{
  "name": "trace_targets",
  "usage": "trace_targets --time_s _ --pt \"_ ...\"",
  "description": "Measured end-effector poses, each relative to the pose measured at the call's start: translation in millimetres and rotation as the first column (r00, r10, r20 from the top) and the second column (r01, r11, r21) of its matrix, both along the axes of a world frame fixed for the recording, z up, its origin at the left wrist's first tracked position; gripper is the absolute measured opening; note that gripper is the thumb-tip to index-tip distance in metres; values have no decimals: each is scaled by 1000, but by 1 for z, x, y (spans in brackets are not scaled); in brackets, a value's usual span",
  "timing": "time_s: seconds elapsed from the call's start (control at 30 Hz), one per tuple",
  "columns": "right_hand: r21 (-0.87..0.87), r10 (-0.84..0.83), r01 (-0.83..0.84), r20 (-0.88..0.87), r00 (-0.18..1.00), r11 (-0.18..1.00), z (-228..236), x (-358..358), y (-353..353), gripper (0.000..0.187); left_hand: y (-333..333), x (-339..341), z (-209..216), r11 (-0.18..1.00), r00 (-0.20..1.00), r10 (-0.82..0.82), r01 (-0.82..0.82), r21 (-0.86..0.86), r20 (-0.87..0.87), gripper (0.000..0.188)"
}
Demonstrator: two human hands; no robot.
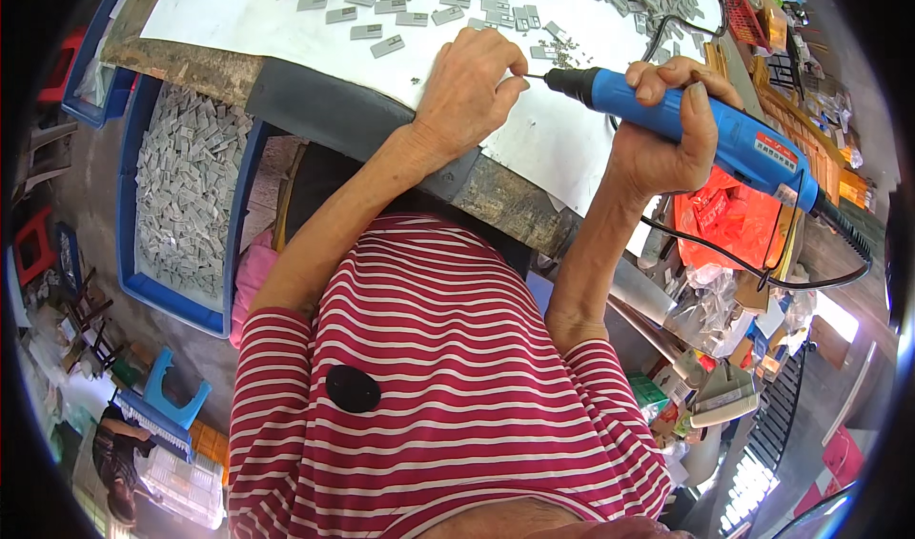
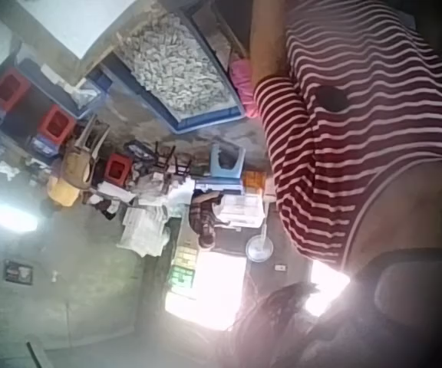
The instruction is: The person uses an electric screwdriver to process small metal hardware components on a workshop workbench.
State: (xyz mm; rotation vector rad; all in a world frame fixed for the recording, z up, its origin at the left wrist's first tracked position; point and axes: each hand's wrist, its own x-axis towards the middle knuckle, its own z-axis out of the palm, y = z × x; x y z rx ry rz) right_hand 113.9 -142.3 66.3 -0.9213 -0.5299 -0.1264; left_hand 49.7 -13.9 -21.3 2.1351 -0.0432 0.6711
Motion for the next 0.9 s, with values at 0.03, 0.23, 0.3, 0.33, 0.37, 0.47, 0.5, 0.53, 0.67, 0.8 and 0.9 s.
trace_targets --time_s 0.03,0.23,0.3,0.33,0.37,0.47,0.5,0.53,0.67,0.8,0.9 --pt "2 4 -4 6 1000 1000 0 0 0 20 0 0 0 1000 1000 1 -1 0 -1 11" --pt "-8 31 -31 -4 1000 999 0 -1 0 21 0 0 -1 1000 1000 6 -6 28 14 11" --pt "-7 37 -37 -5 999 999 0 -1 0 21 0 0 0 999 1000 11 -11 32 2 11" --pt "-7 39 -39 -7 999 999 -1 -1 0 21 0 0 0 999 1000 10 -10 31 2 11" --pt "-8 39 -39 -7 999 999 -1 -1 0 21 0 0 -1 1000 1000 8 -8 25 5 11" --pt "-6 36 -36 -7 999 999 -1 -1 0 21 0 0 -1 1000 1000 6 -6 20 5 10" --pt "-8 34 -34 -11 999 999 -1 -1 0 21 0 0 -1 1000 1000 5 -5 23 1 10" --pt "-11 31 -32 -14 999 999 -1 -1 0 21 0 0 -1 1000 1000 5 -5 23 1 10" --pt "-11 26 -26 -13 1000 1000 -1 -1 0 20 1 -1 -1 1000 1000 2 -2 19 2 10" --pt "-19 28 -28 -20 999 999 0 -2 0 20 0 -1 -2 1000 1000 -4 4 16 14 9" --pt "-20 31 -32 -15 999 999 -1 -1 -1 20 0 -1 -2 1000 999 -9 8 7 31 9"
